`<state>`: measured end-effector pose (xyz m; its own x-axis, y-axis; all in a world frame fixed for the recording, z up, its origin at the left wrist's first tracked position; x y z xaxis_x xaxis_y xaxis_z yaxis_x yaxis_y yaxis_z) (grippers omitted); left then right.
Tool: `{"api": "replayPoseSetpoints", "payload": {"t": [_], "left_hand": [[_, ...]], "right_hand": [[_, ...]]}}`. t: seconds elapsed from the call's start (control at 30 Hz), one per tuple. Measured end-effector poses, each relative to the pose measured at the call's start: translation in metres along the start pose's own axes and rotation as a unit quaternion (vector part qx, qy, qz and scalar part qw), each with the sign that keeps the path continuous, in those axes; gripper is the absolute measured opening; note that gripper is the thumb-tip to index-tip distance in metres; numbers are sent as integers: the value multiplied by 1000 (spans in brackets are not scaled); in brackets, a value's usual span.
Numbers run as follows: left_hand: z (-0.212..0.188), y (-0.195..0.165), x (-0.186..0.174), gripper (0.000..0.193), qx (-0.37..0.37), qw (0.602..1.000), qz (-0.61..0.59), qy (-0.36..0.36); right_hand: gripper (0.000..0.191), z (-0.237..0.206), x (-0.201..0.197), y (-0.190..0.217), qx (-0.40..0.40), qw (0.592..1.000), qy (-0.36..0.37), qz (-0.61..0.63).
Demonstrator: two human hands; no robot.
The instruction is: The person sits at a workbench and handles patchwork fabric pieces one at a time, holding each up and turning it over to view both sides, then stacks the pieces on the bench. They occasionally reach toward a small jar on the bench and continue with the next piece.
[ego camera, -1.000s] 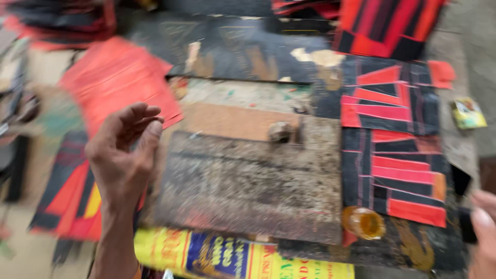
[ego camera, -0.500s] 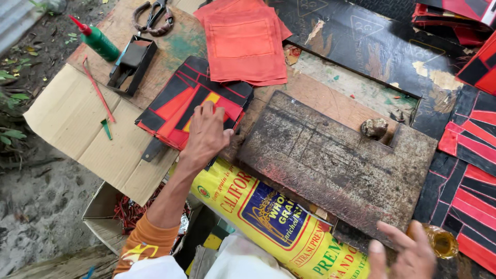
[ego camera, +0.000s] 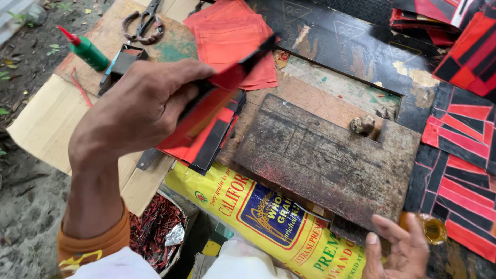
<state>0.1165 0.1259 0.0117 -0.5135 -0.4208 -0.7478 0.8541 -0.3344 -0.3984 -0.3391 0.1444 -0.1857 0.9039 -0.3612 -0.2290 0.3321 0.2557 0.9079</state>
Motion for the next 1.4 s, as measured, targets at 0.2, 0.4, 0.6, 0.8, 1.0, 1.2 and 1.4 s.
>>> {"api": "replayPoseSetpoints", "payload": {"t": [0.2,0.4,0.6,0.8,1.0,1.2,1.4], "left_hand": [[68,1,182,32,-32,933,-323,154],[89,3,317,79,-42,942,-225,247],[24,57,246,107,-307,783,-518,158],[-66,4,282,59,-425,640,-638,58],[-52,1,311,46,-311,784,-536,-1],[-20,-17,332,48,-279,780,-556,64],[1,-36,313,97,-182,859,-478,12]], "right_hand": [[74,1,-6,46,-41,996,-72,34],[80,10,58,19,-81,982,95,-145],[80,9,50,-2,-63,988,89,-105],[77,16,58,-3,-76,986,74,-127],[63,22,30,-2,2,994,43,-99],[54,62,-68,4,-69,986,-94,-121],[43,86,-106,-8,-108,929,-24,-354]]}}
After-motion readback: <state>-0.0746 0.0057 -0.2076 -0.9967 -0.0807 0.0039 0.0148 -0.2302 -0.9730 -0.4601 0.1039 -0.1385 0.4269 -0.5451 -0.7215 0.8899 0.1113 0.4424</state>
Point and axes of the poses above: each hand's wrist, its own z-axis towards the middle knuckle, its own x-axis out of the palm, y = z × x, the point moved 5 cm from there along z, towards the middle knuckle, and after that the axes turned 12 degrees about -y, right-handed, at the moved point
